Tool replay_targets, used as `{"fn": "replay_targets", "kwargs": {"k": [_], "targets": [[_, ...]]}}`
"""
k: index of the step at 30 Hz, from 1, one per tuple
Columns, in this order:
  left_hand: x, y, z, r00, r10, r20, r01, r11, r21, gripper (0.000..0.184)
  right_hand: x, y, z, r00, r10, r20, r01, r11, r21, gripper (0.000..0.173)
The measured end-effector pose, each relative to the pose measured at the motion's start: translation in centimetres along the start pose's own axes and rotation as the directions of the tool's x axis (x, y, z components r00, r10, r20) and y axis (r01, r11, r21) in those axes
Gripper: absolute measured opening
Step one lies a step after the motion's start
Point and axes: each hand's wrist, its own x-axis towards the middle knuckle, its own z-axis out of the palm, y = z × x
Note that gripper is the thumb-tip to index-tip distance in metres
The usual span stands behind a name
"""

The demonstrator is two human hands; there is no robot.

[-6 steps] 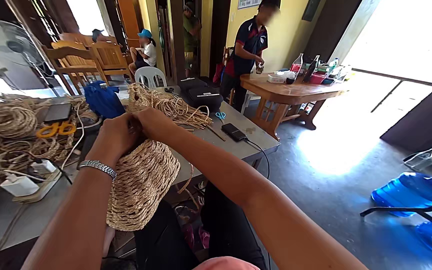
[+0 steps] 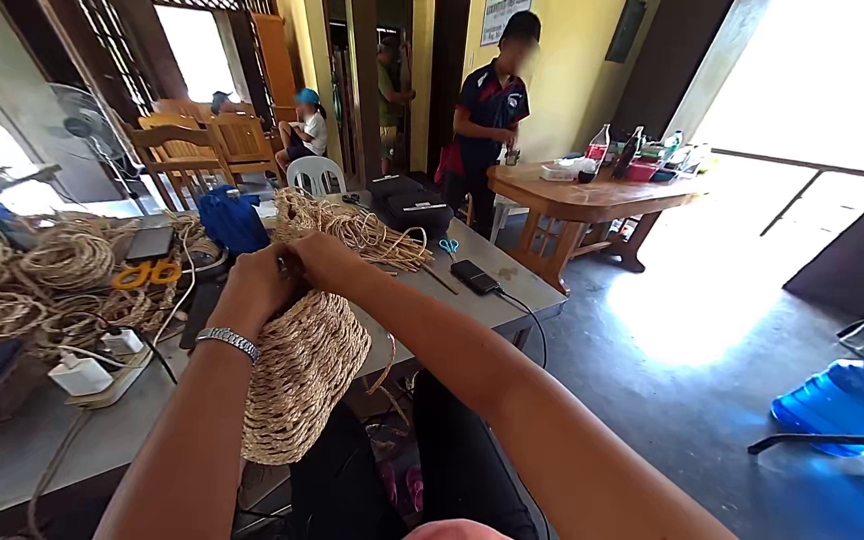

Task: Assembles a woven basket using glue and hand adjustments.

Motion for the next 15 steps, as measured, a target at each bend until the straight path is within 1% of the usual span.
{"fn": "replay_targets", "kwargs": {"k": [7, 10, 15], "targets": [[-0.32, -0.13, 0.24, 0.999, 0.025, -0.025, -0.025, 0.999, -0.029, 0.026, -0.51, -0.82, -0.08, 1.000, 0.022, 0.018, -0.021, 0.998, -0.063, 0.024], [-0.48, -0.10, 0.17, 0.999, 0.034, -0.024, -0.035, 0.999, -0.037, 0.024, -0.32, -0.66, 0.07, 1.000, 0.015, 0.019, -0.014, 0.998, -0.060, 0.026], [-0.06, 0.01, -0.10, 1.000, 0.020, 0.018, -0.020, 1.000, -0.017, 0.029, -0.60, -0.85, -0.24, 0.999, 0.026, 0.031, -0.024, 0.998, -0.058, 0.027]]}}
